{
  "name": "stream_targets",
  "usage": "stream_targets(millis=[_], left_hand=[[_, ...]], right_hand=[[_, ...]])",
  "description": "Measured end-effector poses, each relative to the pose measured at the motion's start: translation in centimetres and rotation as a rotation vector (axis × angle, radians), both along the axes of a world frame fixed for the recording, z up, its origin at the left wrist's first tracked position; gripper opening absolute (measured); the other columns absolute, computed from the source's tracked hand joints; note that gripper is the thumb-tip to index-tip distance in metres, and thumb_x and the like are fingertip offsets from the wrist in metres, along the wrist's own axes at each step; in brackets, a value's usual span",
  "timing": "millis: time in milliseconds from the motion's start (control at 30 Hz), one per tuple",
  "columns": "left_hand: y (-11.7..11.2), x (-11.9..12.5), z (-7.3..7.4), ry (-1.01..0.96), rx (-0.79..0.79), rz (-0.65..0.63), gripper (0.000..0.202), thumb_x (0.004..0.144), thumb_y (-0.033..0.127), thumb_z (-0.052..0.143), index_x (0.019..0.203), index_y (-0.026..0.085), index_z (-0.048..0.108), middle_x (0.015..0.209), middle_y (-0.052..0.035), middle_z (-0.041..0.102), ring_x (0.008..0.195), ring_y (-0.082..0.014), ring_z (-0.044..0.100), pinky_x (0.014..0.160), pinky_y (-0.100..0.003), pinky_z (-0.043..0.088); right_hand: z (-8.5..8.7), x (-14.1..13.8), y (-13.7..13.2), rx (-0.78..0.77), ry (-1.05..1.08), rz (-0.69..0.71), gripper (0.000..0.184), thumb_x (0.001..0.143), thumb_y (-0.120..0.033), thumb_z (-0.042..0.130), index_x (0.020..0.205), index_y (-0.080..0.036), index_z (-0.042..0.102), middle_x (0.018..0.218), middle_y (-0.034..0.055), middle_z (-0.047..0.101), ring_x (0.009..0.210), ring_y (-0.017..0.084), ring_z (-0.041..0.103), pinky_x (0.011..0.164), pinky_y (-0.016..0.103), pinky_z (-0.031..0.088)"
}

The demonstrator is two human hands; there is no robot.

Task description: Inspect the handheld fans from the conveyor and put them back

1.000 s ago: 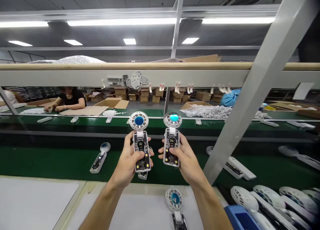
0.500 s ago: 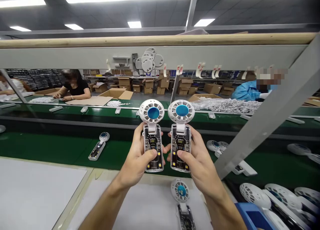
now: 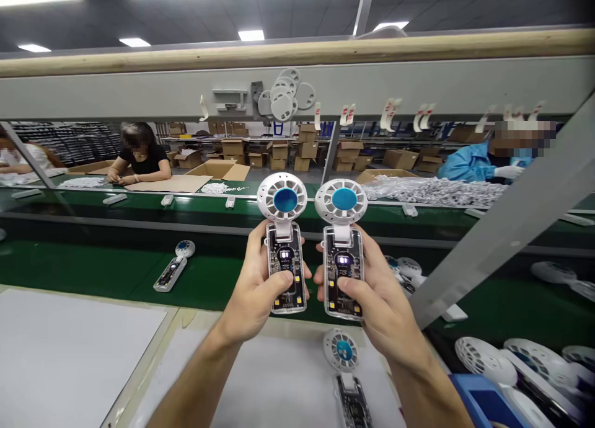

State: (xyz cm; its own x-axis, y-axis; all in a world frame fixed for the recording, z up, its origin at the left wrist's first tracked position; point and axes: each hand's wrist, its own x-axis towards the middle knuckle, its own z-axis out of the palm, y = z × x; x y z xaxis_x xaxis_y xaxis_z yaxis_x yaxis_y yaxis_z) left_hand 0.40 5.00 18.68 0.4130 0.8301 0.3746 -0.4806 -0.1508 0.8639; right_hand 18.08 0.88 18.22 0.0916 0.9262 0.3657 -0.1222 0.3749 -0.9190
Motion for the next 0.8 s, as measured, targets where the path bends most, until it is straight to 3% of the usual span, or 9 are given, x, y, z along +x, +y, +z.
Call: stream_targets(millis=[133, 233, 333, 567, 800], left_hand=[[-0.1, -0.2, 0.4, 0.034, -0.076, -0.044, 0.077, 0.084, 0.019, 0.066, 0.147, 0.030, 0.023, 0.109, -0.0070, 0.065, 0.072, -0.0182, 0.069, 0.062, -0.032, 0.058], [-0.1, -0.2, 0.5, 0.065, -0.114, -0.053, 0.084, 0.079, 0.014, 0.068, 0.148, 0.030, 0.022, 0.099, -0.0042, 0.066, 0.070, -0.0184, 0.069, 0.061, -0.030, 0.057], [-0.1, -0.1, 0.4, 0.062, -0.117, -0.020, 0.084, 0.077, 0.013, 0.068, 0.147, 0.031, 0.024, 0.101, -0.0042, 0.066, 0.069, -0.0176, 0.068, 0.059, -0.029, 0.056], [0.2, 0.3, 0.1, 0.025, -0.139, -0.016, 0.077, 0.080, 0.017, 0.067, 0.145, 0.030, 0.027, 0.099, -0.0042, 0.066, 0.065, -0.0181, 0.069, 0.057, -0.031, 0.056], [0.3, 0.8, 0.0, -0.010, -0.142, -0.020, 0.071, 0.079, 0.016, 0.066, 0.139, 0.030, 0.031, 0.098, -0.0032, 0.066, 0.064, -0.0178, 0.068, 0.058, -0.033, 0.057]], right_hand=[[0.3, 0.5, 0.1, -0.054, 0.040, 0.055, 0.067, 0.088, -0.023, 0.060, 0.149, -0.033, 0.034, 0.120, 0.0061, 0.065, 0.083, 0.020, 0.069, 0.070, 0.036, 0.060], [0.4, 1.0, 0.1, -0.109, 0.000, 0.077, 0.076, 0.085, -0.020, 0.062, 0.153, -0.032, 0.029, 0.105, 0.0042, 0.069, 0.075, 0.019, 0.069, 0.069, 0.036, 0.059], [0.5, 1.2, 0.1, -0.119, -0.014, 0.055, 0.080, 0.082, -0.018, 0.062, 0.153, -0.031, 0.028, 0.098, 0.0026, 0.070, 0.074, 0.019, 0.069, 0.066, 0.034, 0.058], [0.6, 1.3, 0.3, -0.099, 0.025, 0.009, 0.069, 0.084, -0.022, 0.060, 0.148, -0.029, 0.035, 0.094, 0.0020, 0.071, 0.069, 0.018, 0.067, 0.059, 0.031, 0.055], [0.4, 1.5, 0.5, -0.101, 0.021, -0.015, 0.066, 0.082, -0.021, 0.062, 0.143, -0.030, 0.040, 0.102, 0.0030, 0.069, 0.074, 0.018, 0.068, 0.057, 0.029, 0.056]])
